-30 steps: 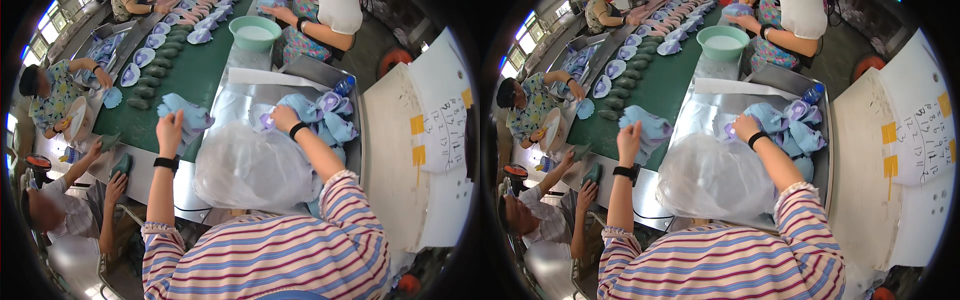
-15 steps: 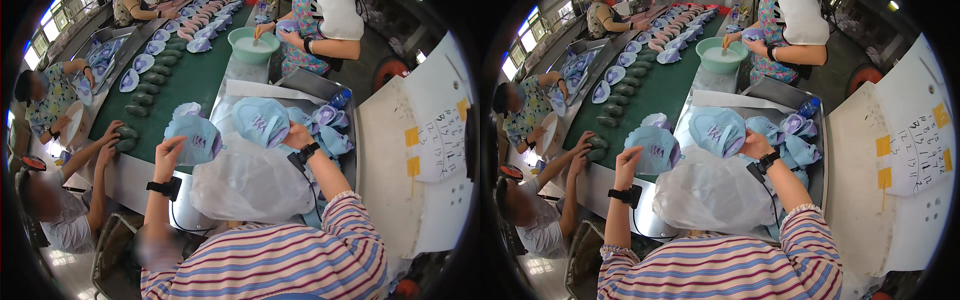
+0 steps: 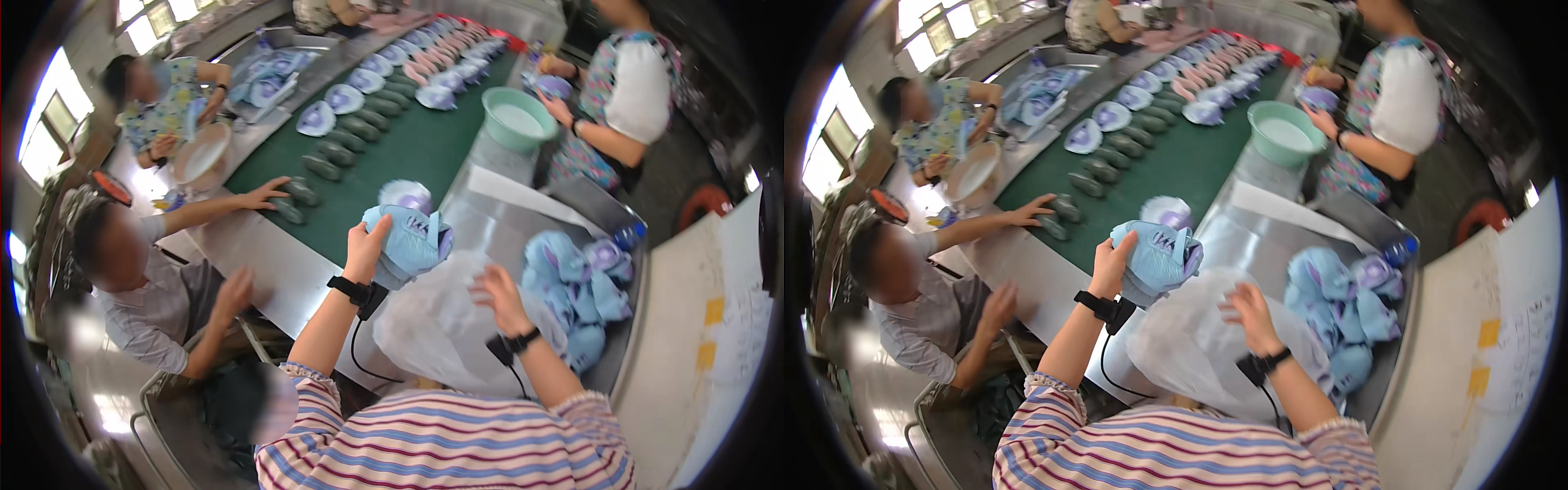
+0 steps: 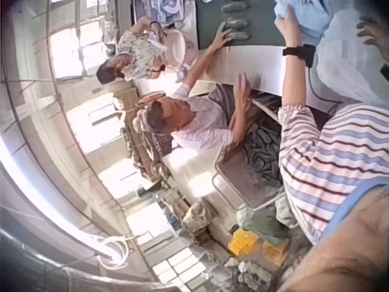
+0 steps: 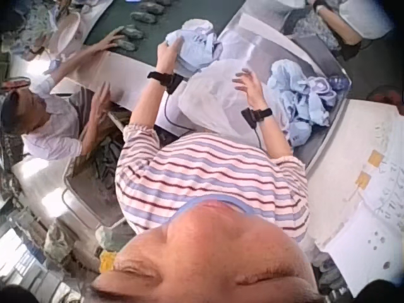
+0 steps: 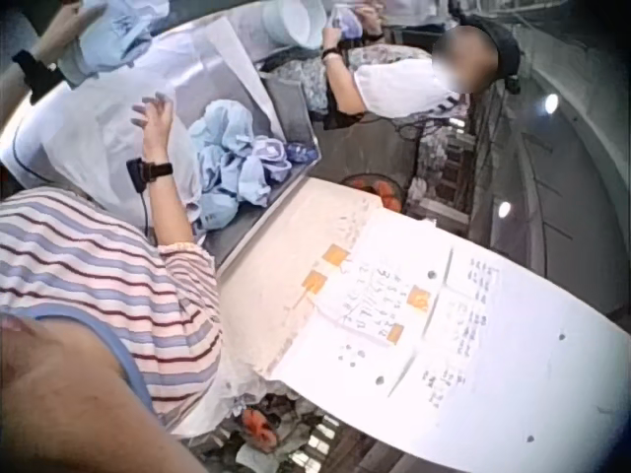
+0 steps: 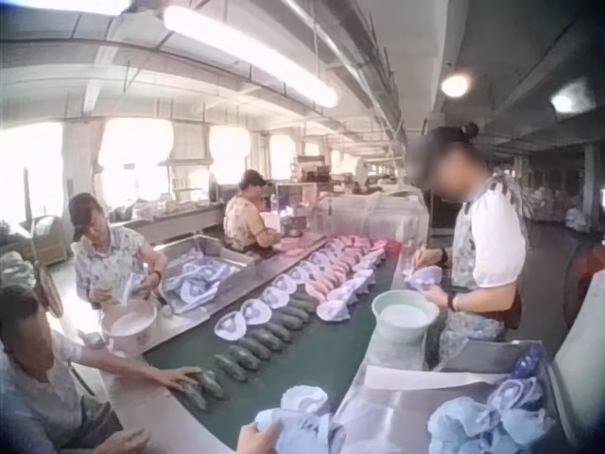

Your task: The person repeatedly takes light blue slippers from a plastic bag, folds them, and places them into clear plastic bags on a metal table. The person also moves the filled bags to a nearby surface. Other workers are visible at a conveyor belt in the background.

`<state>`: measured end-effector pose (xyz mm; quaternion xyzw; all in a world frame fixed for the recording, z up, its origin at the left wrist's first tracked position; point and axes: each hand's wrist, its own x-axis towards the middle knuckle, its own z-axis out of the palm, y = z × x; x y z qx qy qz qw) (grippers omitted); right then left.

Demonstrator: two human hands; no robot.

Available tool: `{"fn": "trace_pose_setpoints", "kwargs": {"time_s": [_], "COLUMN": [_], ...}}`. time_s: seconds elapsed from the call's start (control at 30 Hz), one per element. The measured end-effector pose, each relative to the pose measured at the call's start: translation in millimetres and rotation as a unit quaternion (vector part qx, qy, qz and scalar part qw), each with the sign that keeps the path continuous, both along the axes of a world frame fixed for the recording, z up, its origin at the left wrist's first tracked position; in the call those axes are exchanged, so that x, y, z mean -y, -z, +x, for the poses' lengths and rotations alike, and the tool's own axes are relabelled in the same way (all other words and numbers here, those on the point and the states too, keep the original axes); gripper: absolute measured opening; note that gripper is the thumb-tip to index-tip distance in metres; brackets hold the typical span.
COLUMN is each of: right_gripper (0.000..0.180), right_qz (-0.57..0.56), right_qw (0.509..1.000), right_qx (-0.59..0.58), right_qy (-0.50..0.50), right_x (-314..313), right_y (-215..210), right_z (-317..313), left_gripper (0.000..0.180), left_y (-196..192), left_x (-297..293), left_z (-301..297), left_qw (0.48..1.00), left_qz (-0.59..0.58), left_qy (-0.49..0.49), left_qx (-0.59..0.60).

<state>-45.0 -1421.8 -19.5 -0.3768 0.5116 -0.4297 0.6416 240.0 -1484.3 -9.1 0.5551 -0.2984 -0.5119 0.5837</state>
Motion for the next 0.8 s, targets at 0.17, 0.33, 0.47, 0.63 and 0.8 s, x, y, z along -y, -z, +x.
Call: {"fn": "trace_pose_setpoints", "kwargs": {"time_s": [0.17,0.33,0.47,0.63,0.8], "right_gripper": [0.019,0.029,0.056,0.041,0.012], "right_qz": [0.044,-0.128,-0.345,-0.064,-0.073], "right_qw": [0.978,0.921,0.694,0.667,0.98], "right_qx": [-0.079,-0.332,-0.628,-0.709,-0.176], "right_qy": [-0.189,-0.16,-0.071,-0.218,-0.048], "right_x": [-37.0,-40.8,-41.9,-56.5,-38.7], "right_y": [22.4,24.6,20.0,65.6,40.3], "right_z": [-52.9,-81.8,-97.3,-127.1,-151.8], "left_gripper": [0.032,0.034,0.044,0.108,0.053], "left_y": [-7.9,-17.0,27.5,133.6,135.4], "left_x": [95.1,145.2,121.8,-33.2,-116.1], "left_z": [140.3,303.8,221.9,51.5,-23.0], "left_qw": [0.97,0.853,0.888,0.734,0.791], "left_qz": [-0.171,-0.162,-0.185,0.096,0.105], "left_qy": [-0.172,-0.274,-0.128,0.505,0.461], "left_qx": [0.035,0.413,0.402,0.443,0.387]}}
